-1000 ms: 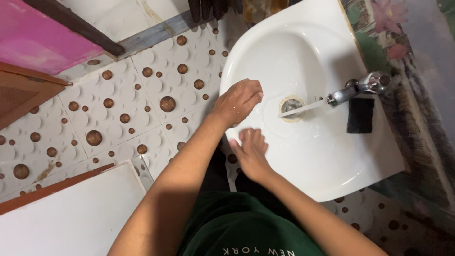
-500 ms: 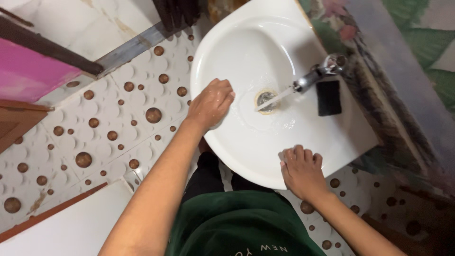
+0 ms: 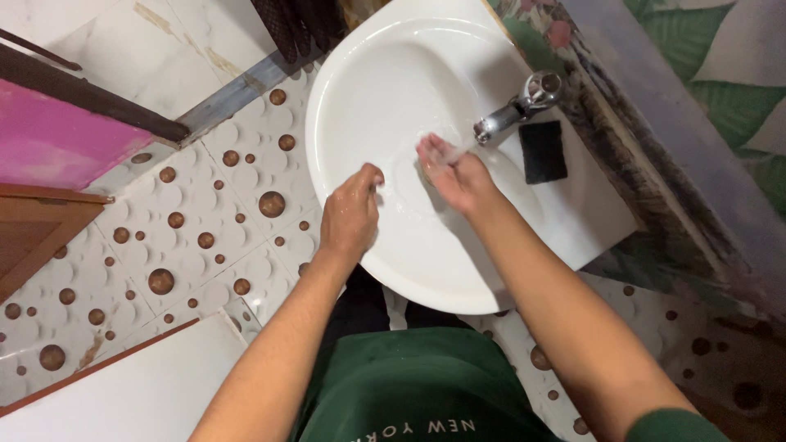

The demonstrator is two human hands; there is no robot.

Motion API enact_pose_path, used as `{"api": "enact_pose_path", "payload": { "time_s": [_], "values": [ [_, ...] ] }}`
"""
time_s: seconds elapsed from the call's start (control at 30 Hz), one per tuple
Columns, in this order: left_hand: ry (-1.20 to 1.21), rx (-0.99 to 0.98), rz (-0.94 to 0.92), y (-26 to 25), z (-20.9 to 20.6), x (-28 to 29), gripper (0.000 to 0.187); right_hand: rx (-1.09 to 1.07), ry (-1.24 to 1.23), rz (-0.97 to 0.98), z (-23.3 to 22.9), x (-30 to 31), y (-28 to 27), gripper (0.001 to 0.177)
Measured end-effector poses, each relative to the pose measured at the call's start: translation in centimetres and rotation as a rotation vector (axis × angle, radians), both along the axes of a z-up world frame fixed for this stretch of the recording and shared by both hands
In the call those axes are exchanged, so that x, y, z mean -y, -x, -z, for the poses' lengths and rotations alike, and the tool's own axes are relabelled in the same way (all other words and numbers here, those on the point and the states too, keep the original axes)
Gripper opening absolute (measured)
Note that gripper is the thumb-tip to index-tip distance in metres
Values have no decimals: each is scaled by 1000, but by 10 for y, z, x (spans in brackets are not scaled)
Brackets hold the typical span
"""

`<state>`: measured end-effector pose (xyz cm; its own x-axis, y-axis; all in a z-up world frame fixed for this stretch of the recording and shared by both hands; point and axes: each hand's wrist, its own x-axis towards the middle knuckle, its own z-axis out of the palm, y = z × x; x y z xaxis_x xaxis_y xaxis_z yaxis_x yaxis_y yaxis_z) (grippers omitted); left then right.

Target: The person washes their hands under running water in a bathroom sink, using a sponge to scrub and rinse both hands and the sink basin. The person turns the tap on and off multiple times during the process.

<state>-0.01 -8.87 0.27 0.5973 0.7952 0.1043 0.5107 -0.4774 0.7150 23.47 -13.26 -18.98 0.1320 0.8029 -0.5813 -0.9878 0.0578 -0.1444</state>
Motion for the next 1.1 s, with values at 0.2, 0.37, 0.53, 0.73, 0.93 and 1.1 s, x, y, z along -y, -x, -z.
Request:
{"api": "enact_pose_path", "payload": {
  "time_s": [0.2, 0.37, 0.53, 0.73, 0.93, 1.1],
  "values": [
    [76, -336, -34, 7, -5, 36, 24, -215, 97, 317, 66, -40, -18, 17],
    [-59, -184, 139, 25, 2, 68, 29, -174, 132, 295, 2, -12, -3, 30],
    [-316, 27, 444, 28, 9, 89, 76, -130, 245, 179, -20, 10, -3, 30],
    [-90, 71, 113, 2, 13, 96, 61, -29, 160, 19, -2, 18, -10, 34],
    [862, 555, -794, 2, 37, 115, 40, -227, 103, 28, 10, 14, -7, 30],
    [1890, 583, -984, 17, 49, 163, 83, -76, 180, 59, -5, 7, 2, 33]
  ]
}}
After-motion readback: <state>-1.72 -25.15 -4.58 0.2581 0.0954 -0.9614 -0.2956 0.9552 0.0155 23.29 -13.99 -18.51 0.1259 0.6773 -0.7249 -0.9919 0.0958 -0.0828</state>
